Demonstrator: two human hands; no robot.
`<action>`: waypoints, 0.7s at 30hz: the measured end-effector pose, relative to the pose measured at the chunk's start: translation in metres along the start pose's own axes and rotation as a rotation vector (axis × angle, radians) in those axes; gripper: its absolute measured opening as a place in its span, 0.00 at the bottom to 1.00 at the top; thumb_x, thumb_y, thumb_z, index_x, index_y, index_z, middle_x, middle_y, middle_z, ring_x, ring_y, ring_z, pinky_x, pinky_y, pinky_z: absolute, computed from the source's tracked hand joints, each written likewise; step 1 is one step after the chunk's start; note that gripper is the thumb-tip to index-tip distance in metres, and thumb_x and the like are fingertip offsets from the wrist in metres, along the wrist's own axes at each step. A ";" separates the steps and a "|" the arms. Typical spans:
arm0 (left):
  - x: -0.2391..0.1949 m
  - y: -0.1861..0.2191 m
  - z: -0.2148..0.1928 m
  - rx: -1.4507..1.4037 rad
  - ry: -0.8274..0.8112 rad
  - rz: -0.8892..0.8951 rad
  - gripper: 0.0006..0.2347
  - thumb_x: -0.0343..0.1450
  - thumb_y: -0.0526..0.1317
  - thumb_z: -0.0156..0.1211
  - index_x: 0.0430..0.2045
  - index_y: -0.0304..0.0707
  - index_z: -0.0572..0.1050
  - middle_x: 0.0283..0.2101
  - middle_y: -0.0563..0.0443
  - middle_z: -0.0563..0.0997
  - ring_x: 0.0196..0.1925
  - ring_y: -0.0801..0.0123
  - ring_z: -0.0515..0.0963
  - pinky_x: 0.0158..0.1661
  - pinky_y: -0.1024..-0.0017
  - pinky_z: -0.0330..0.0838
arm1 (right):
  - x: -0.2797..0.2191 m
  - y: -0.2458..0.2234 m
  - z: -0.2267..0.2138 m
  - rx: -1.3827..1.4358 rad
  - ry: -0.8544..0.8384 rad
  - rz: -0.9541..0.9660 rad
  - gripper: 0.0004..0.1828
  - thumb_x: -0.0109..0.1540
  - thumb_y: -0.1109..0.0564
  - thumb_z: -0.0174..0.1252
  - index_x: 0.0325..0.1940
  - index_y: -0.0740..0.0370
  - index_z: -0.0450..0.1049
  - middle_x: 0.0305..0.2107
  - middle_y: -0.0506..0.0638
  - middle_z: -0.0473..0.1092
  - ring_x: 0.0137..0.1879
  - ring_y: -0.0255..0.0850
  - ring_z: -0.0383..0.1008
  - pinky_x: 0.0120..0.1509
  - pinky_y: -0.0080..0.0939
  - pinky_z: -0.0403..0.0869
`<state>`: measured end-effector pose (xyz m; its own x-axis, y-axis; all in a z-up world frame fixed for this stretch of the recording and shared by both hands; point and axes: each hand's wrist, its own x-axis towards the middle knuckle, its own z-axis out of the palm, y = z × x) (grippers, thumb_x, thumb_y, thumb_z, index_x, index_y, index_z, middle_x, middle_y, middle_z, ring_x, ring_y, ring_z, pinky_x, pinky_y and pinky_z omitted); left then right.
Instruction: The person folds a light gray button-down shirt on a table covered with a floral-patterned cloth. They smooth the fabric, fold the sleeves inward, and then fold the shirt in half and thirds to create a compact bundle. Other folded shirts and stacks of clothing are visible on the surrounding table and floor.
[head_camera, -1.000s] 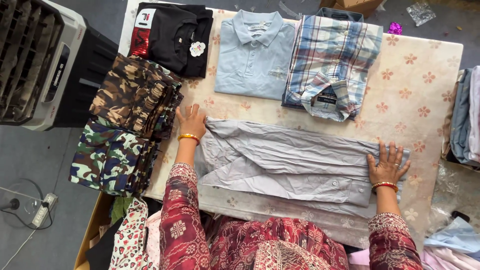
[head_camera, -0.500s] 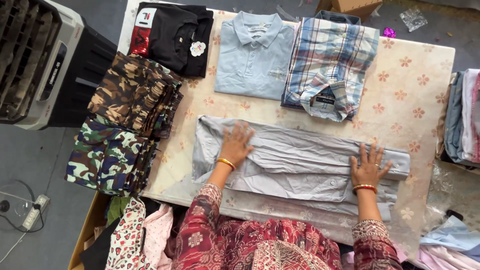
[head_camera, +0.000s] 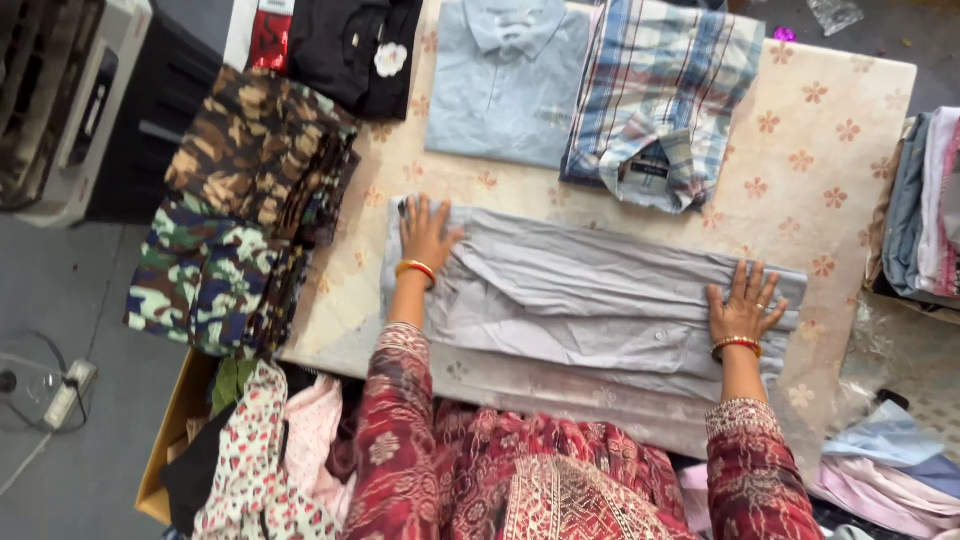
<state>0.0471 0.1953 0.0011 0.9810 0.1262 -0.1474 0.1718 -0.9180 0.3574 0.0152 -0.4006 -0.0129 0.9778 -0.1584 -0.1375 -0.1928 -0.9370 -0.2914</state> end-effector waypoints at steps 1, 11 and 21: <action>-0.013 -0.005 -0.010 -0.003 -0.005 -0.014 0.29 0.70 0.57 0.57 0.68 0.55 0.62 0.75 0.39 0.51 0.77 0.45 0.43 0.67 0.44 0.41 | -0.004 0.001 -0.002 -0.005 -0.012 -0.008 0.43 0.66 0.26 0.37 0.82 0.42 0.45 0.80 0.45 0.36 0.85 0.49 0.26 0.79 0.71 0.25; -0.188 -0.009 -0.047 -0.151 0.724 -0.256 0.11 0.69 0.38 0.61 0.44 0.37 0.78 0.47 0.43 0.79 0.51 0.48 0.74 0.55 0.54 0.67 | -0.014 -0.003 -0.017 0.072 -0.009 -0.067 0.45 0.65 0.28 0.45 0.83 0.45 0.47 0.81 0.48 0.37 0.85 0.51 0.28 0.78 0.73 0.25; -0.217 0.028 0.031 0.051 0.216 -0.026 0.28 0.69 0.51 0.59 0.68 0.60 0.64 0.74 0.44 0.61 0.74 0.46 0.56 0.69 0.41 0.46 | -0.092 -0.012 -0.005 0.021 -0.017 -0.386 0.37 0.66 0.31 0.46 0.78 0.41 0.57 0.78 0.49 0.48 0.83 0.49 0.40 0.79 0.71 0.35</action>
<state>-0.1635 0.1301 0.0141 0.9738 0.2227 0.0465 0.1981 -0.9304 0.3083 -0.0716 -0.3763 0.0077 0.9773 0.2098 -0.0293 0.1872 -0.9202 -0.3438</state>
